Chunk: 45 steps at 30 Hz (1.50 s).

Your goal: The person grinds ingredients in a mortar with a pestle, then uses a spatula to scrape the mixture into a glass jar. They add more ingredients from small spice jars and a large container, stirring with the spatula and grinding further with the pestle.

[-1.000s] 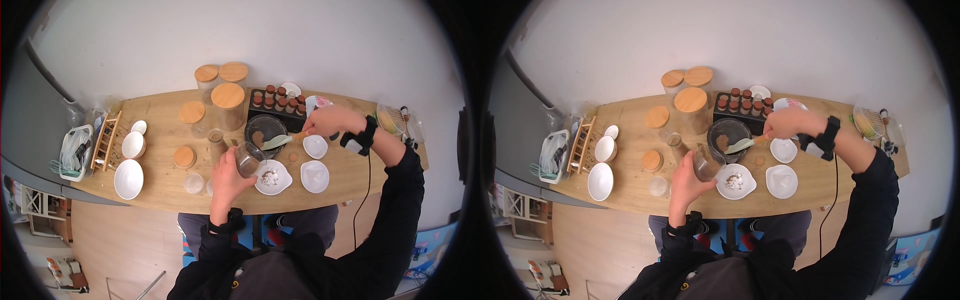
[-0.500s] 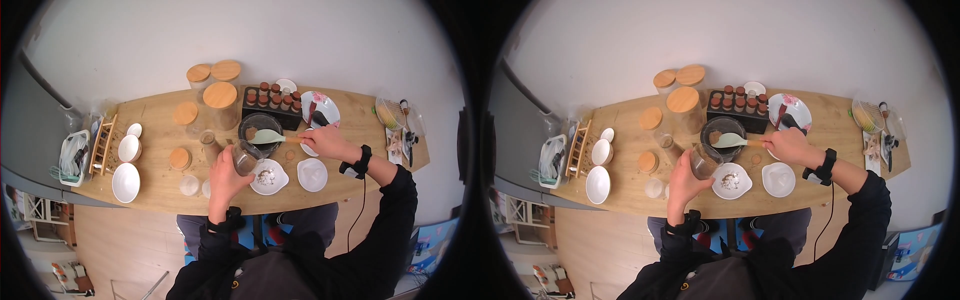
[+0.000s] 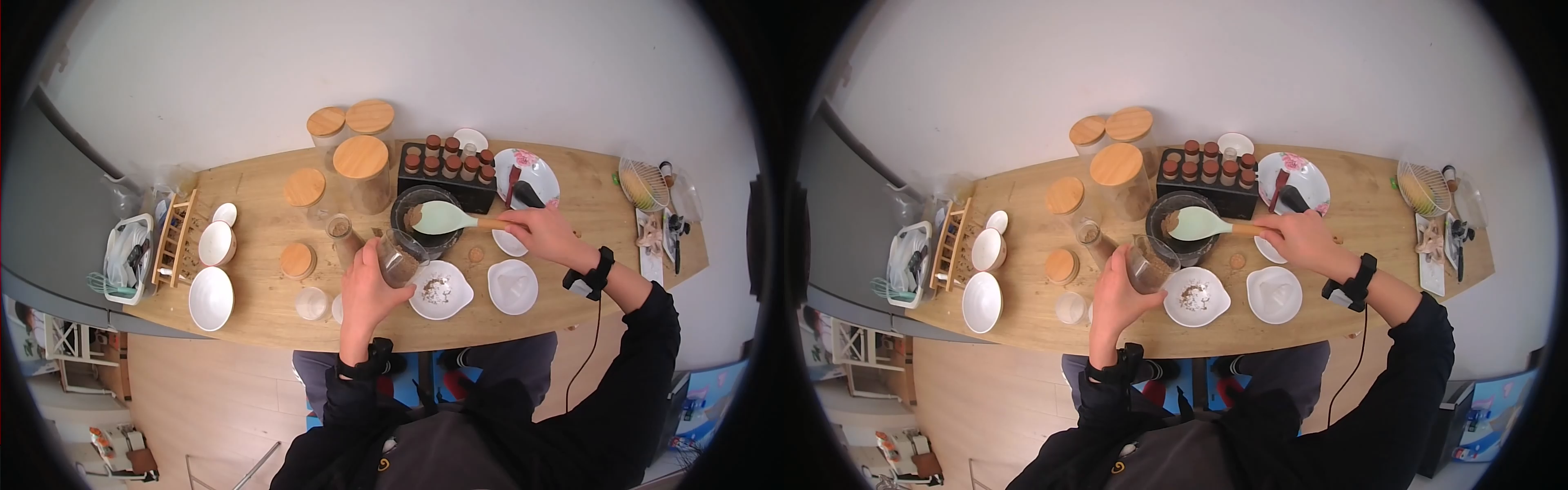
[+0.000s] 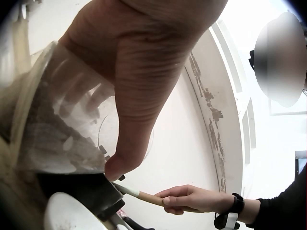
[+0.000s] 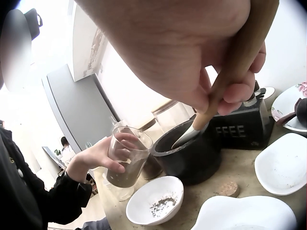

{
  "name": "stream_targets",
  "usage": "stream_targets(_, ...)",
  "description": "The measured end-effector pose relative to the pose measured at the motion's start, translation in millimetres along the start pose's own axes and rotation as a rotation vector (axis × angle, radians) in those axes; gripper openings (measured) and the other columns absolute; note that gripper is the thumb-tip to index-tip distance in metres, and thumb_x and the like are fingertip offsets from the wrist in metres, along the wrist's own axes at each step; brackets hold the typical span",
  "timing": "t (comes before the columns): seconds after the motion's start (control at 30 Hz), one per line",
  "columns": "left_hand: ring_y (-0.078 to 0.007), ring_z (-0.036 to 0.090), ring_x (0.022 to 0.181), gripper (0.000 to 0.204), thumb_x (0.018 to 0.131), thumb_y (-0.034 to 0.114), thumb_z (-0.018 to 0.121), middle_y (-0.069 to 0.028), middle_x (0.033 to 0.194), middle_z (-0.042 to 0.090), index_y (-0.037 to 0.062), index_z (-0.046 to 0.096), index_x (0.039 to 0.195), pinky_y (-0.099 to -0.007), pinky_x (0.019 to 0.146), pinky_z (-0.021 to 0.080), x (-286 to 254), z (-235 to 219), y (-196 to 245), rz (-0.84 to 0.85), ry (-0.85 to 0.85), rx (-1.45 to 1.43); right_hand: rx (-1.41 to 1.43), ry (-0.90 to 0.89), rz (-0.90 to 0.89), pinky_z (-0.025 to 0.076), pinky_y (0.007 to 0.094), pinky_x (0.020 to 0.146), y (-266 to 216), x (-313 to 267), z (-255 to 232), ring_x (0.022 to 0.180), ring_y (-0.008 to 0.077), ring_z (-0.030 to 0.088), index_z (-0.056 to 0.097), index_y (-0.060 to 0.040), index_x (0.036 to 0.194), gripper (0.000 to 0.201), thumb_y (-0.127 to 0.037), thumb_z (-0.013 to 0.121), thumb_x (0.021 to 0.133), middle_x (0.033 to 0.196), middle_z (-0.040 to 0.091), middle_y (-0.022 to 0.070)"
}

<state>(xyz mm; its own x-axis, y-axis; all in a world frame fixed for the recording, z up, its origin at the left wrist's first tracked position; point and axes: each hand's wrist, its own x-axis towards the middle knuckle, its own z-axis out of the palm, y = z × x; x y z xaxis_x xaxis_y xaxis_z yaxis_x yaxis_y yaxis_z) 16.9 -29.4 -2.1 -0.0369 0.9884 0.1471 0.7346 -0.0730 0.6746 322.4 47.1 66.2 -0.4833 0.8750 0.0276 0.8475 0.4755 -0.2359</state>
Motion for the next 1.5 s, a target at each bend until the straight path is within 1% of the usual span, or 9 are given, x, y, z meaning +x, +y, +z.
stream_targets(0.1, -0.0372, 0.055, 0.106, 0.093, 0.053, 0.027, 0.083, -0.0255, 0.116, 0.054, -0.0033, 0.038, 0.129, -0.0406, 0.087, 0.047, 1, -1, 0, -0.009, -0.010, 0.004, 0.130, 0.057, 0.032, 0.043, 0.0354, 0.060, -1, -9, -7, 0.064, 0.0254, 0.060, 0.068, -0.0147, 0.104, 0.021, -0.021, 0.058, 0.087, 0.073, 0.065, 0.0077)
stream_targets(0.2, -0.0371, 0.055, 0.106, 0.093, 0.053, 0.027, 0.083, -0.0253, 0.116, 0.054, -0.0034, 0.038, 0.128, -0.0407, 0.087, 0.047, 0, -2, 1, -0.012, -0.011, 0.005, 0.081, 0.135, -0.023, 0.039, 0.0328, 0.063, -3, -18, -21, 0.061, 0.0221, 0.055, 0.069, -0.0162, 0.103, 0.020, -0.021, 0.058, 0.087, 0.069, 0.060, 0.0042)
stream_targets(0.4, -0.0361, 0.056, 0.104, 0.090, 0.052, 0.027, 0.081, -0.0204, 0.114, 0.055, -0.0001, 0.041, 0.127, -0.0435, 0.084, 0.047, 0, 2, -3, 0.010, 0.026, -0.008, -0.421, 0.365, -0.387, 0.035, 0.0328, 0.063, -44, -34, -48, 0.061, 0.0175, 0.050, 0.069, -0.0192, 0.101, 0.024, -0.014, 0.068, 0.077, 0.066, 0.047, -0.0003)
stream_targets(0.5, -0.0360, 0.056, 0.103, 0.090, 0.052, 0.027, 0.081, -0.0204, 0.113, 0.056, -0.0003, 0.041, 0.127, -0.0432, 0.084, 0.047, 0, 2, -4, 0.020, 0.040, 0.006, -0.490, 0.441, -0.360, 0.037, 0.0324, 0.065, -46, -29, -53, 0.064, 0.0154, 0.051, 0.069, -0.0201, 0.097, 0.030, -0.011, 0.068, 0.069, 0.065, 0.047, -0.0010)
stream_targets(0.8, -0.0362, 0.057, 0.103, 0.091, 0.052, 0.028, 0.082, -0.0206, 0.114, 0.056, 0.0000, 0.041, 0.128, -0.0433, 0.085, 0.047, -1, 1, -6, 0.022, 0.024, 0.007, -0.664, 0.497, -0.428, 0.042, 0.0344, 0.077, -14, 30, -34, 0.072, 0.0191, 0.054, 0.067, -0.0178, 0.099, 0.028, -0.010, 0.061, 0.072, 0.073, 0.052, 0.0037)
stream_targets(1.0, -0.0368, 0.055, 0.107, 0.091, 0.054, 0.028, 0.083, -0.0236, 0.115, 0.055, -0.0027, 0.040, 0.128, -0.0410, 0.088, 0.046, 0, -2, -3, -0.012, -0.016, 0.001, -0.632, 0.345, -0.458, 0.040, 0.0347, 0.080, 2, 61, -17, 0.073, 0.0198, 0.055, 0.069, -0.0197, 0.095, 0.023, -0.011, 0.061, 0.076, 0.071, 0.052, 0.0032)
stream_targets(1.2, -0.0367, 0.055, 0.108, 0.091, 0.054, 0.028, 0.083, -0.0234, 0.116, 0.055, -0.0022, 0.040, 0.128, -0.0405, 0.089, 0.046, 0, -2, -4, -0.004, -0.013, 0.006, -0.283, -0.049, -0.254, 0.036, 0.0369, 0.086, 26, 64, -12, 0.073, 0.0199, 0.057, 0.069, -0.0252, 0.102, 0.019, -0.023, 0.058, 0.087, 0.071, 0.060, 0.0021)
stream_targets(1.4, -0.0366, 0.055, 0.107, 0.091, 0.054, 0.027, 0.084, -0.0234, 0.116, 0.055, -0.0021, 0.040, 0.128, -0.0406, 0.089, 0.046, 0, -3, -7, -0.014, -0.016, -0.001, -0.040, -0.258, -0.042, 0.045, 0.0351, 0.074, 36, 58, -4, 0.072, 0.0219, 0.062, 0.068, -0.0216, 0.108, 0.023, -0.026, 0.057, 0.088, 0.080, 0.068, 0.0029)
stream_targets(1.5, -0.0362, 0.056, 0.104, 0.090, 0.051, 0.027, 0.082, -0.0200, 0.114, 0.055, 0.0012, 0.041, 0.128, -0.0436, 0.085, 0.046, -1, 0, -9, 0.000, 0.010, -0.005, 0.065, -0.236, -0.033, 0.049, 0.0347, 0.068, 36, 51, -3, 0.072, 0.0224, 0.063, 0.068, -0.0199, 0.109, 0.024, -0.026, 0.057, 0.088, 0.082, 0.069, 0.0043)
